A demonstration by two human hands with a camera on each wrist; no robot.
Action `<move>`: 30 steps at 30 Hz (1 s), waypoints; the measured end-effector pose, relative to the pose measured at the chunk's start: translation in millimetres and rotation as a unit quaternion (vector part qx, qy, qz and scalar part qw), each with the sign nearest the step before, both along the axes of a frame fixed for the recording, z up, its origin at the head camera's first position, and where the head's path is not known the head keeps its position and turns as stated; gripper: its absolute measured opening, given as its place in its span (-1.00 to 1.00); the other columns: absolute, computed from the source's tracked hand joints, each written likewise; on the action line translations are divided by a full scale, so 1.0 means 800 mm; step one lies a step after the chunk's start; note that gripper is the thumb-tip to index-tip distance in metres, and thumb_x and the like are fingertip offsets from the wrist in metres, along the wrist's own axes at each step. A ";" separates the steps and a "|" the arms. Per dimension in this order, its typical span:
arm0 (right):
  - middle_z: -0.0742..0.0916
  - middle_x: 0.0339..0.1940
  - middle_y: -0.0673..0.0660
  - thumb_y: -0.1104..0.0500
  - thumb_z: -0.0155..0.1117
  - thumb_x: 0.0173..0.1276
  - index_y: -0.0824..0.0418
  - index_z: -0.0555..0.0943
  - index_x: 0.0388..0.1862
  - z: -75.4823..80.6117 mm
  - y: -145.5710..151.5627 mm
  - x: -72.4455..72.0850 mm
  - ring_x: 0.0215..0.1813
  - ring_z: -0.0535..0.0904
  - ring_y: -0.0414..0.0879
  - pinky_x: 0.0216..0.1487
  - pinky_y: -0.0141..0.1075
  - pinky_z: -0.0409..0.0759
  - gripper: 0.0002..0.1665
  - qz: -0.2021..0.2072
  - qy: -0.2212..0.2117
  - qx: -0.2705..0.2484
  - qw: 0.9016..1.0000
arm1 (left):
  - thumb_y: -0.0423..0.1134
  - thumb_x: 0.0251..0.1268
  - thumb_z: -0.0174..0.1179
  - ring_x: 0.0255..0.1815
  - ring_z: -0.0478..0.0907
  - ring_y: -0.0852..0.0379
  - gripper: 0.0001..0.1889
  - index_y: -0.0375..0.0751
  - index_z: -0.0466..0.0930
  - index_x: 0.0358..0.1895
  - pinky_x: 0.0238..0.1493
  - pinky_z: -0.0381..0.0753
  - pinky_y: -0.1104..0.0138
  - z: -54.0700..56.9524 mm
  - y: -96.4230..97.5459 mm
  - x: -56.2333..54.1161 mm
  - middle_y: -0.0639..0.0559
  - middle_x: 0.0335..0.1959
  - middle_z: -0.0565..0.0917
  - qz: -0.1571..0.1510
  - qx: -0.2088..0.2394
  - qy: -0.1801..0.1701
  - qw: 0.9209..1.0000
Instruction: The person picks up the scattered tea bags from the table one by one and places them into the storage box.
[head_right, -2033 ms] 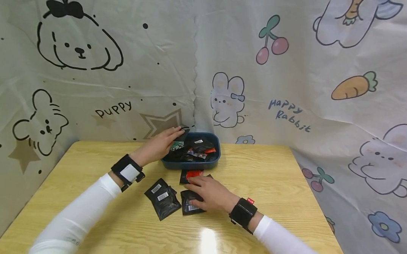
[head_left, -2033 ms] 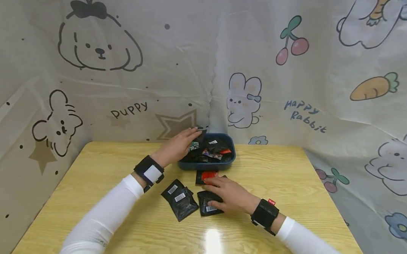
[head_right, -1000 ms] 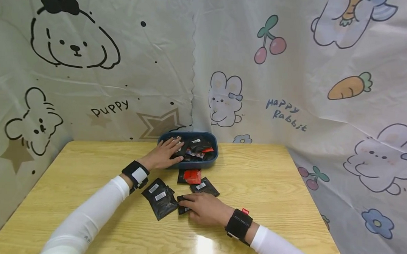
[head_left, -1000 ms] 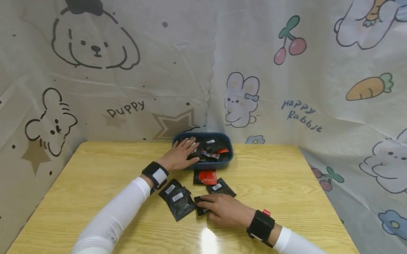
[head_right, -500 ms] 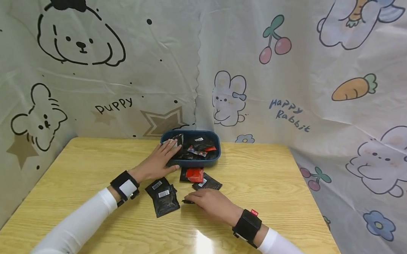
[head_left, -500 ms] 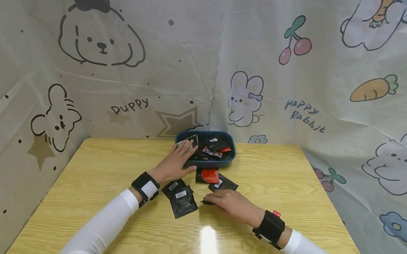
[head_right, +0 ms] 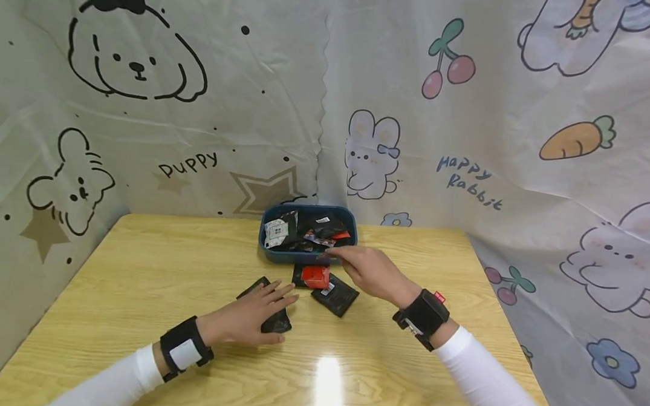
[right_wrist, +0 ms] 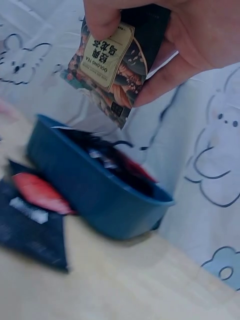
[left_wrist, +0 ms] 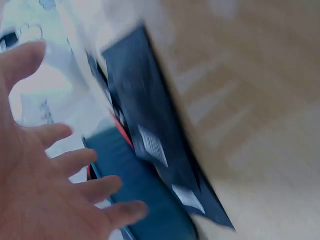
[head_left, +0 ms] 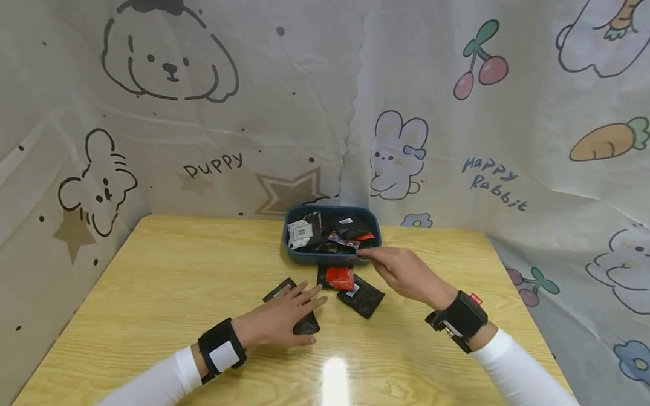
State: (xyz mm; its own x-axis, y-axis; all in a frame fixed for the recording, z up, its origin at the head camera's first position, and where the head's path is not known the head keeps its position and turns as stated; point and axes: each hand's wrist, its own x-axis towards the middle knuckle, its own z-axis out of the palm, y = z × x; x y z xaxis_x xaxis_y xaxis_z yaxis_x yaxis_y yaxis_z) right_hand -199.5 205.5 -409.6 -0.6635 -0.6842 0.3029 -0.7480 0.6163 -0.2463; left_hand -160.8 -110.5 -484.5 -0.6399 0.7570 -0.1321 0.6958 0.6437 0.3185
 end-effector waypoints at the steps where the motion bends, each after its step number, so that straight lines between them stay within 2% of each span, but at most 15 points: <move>1: 0.76 0.10 0.07 0.26 0.05 0.55 0.09 0.55 0.35 0.005 0.000 -0.009 -0.19 0.67 -0.18 -0.22 -0.30 0.57 -0.56 -0.004 0.003 -0.005 1.000 | 0.33 0.33 0.12 0.64 -0.08 -0.27 -0.11 0.07 0.04 0.61 0.50 0.09 -0.30 -0.002 0.001 0.004 -0.08 0.66 -0.01 -0.001 -0.010 -0.006 1.000; 4: 0.75 0.10 0.11 0.27 0.03 0.56 0.10 0.53 0.37 0.012 0.000 -0.037 -0.29 0.57 -0.16 -0.27 -0.29 0.47 -0.55 -0.023 -0.001 -0.009 1.000 | 0.28 0.28 0.22 0.62 -0.03 -0.33 -0.11 0.07 0.10 0.60 0.44 0.16 -0.35 -0.005 0.003 0.014 -0.10 0.65 0.02 0.006 -0.025 -0.027 0.999; 7: 0.74 0.12 0.15 0.26 0.01 0.57 0.11 0.52 0.38 0.010 -0.004 -0.064 -0.19 0.64 -0.07 -0.18 -0.21 0.57 -0.55 -0.042 0.000 -0.004 0.999 | 0.21 0.29 0.26 0.61 0.01 -0.34 -0.13 0.07 0.12 0.59 0.43 0.23 -0.31 -0.008 0.005 0.019 -0.11 0.64 0.05 0.018 -0.036 -0.034 0.999; 11: 0.73 0.16 0.19 0.26 0.03 0.56 0.17 0.52 0.37 -0.003 -0.015 -0.093 0.06 0.70 0.08 0.07 -0.04 0.67 -0.56 -0.044 0.019 -0.002 0.999 | 0.14 0.32 0.26 0.60 0.07 -0.26 -0.17 0.10 0.11 0.59 0.45 0.30 -0.18 -0.014 0.006 0.026 -0.06 0.63 0.11 0.020 -0.047 -0.024 0.998; 16: 0.70 0.19 0.23 0.28 0.02 0.56 0.23 0.52 0.35 -0.026 -0.033 -0.119 0.19 0.66 0.12 0.21 -0.01 0.62 -0.57 -0.038 0.038 0.007 0.999 | 0.08 0.38 0.21 0.59 0.13 -0.20 -0.22 0.10 0.10 0.59 0.47 0.34 -0.08 -0.018 0.009 0.032 -0.01 0.60 0.19 0.003 -0.048 -0.003 0.999; 21: 0.65 0.26 0.26 0.27 0.00 0.58 0.21 0.45 0.41 -0.051 -0.041 -0.133 0.27 0.59 0.15 0.27 -0.01 0.59 -0.53 -0.055 0.016 0.034 0.998 | -0.11 0.43 0.12 0.58 0.16 -0.19 -0.33 0.15 0.16 0.57 0.46 0.36 -0.05 -0.016 0.011 0.036 0.06 0.57 0.26 -0.014 -0.051 0.016 0.998; 24: 0.59 0.34 0.30 0.19 0.01 0.59 0.22 0.42 0.45 -0.066 -0.041 -0.135 0.34 0.53 0.19 0.35 0.03 0.52 -0.51 -0.060 -0.002 0.042 0.997 | -0.18 0.44 0.06 0.58 0.18 -0.16 -0.36 0.18 0.18 0.56 0.48 0.35 -0.01 -0.014 0.010 0.039 0.10 0.56 0.28 -0.026 -0.051 0.017 0.998; 30: 0.33 0.57 0.27 -0.10 -0.08 0.62 0.15 0.27 0.56 -0.070 -0.045 -0.128 0.57 0.24 0.20 0.52 0.31 0.10 -0.34 -0.080 -0.084 0.060 0.991 | -0.16 0.54 0.02 0.53 0.31 -0.03 -0.46 0.06 0.25 0.53 0.44 0.43 0.14 -0.013 0.007 0.041 0.11 0.50 0.37 -0.044 -0.046 0.058 0.996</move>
State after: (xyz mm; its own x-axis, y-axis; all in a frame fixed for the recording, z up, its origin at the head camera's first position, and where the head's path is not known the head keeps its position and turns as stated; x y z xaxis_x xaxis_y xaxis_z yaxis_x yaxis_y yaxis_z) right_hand -301.8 169.3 -465.8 -0.8003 -0.5910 0.1013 -0.5933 0.7558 -0.2772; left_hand -127.8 -104.9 -495.3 -0.5864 0.7990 -0.1327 0.7796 0.6013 0.1752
